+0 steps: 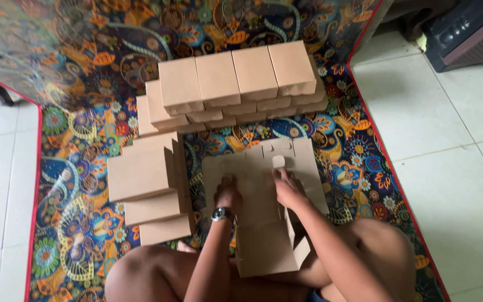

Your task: Folding a flat cardboard cutout into a finished box by bending flaps and tucking tabs.

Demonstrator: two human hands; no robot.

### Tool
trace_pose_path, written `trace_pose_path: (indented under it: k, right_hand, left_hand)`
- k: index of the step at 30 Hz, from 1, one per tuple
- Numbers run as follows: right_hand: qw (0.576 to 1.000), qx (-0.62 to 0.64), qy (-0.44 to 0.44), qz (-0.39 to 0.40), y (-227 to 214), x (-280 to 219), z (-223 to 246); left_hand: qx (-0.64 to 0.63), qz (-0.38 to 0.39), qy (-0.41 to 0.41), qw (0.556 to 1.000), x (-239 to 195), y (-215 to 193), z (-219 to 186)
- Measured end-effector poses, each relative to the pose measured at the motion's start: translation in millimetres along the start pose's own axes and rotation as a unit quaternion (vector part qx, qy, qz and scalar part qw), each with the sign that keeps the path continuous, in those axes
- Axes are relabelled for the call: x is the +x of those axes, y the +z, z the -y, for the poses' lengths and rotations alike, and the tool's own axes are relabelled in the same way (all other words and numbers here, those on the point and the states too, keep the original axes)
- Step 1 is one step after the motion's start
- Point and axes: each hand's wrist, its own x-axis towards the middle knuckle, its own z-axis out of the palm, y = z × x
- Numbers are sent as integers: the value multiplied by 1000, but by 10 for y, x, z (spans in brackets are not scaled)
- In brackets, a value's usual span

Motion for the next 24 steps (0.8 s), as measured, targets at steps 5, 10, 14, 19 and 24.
trace_pose_path:
  k: [5, 10, 14, 19, 24]
  right_hand:
    - [999, -19, -10, 36, 114, 134, -126]
    - [995, -76, -17, 57, 343, 411, -268]
    - [999, 18, -11, -32, 198, 291, -45]
    - [994, 6, -76, -76, 481, 504, -410]
    - [974, -120, -168, -89, 289, 251, -557]
  left_hand:
    - [69, 19, -13, 997, 78, 169, 88]
    - [154, -7, -12, 988, 328, 605, 247]
    - [210, 132, -17, 969, 452, 442, 282]
    - [215, 145, -16, 965, 552, 657, 341]
    - [216, 103, -38, 970, 263, 367, -7]
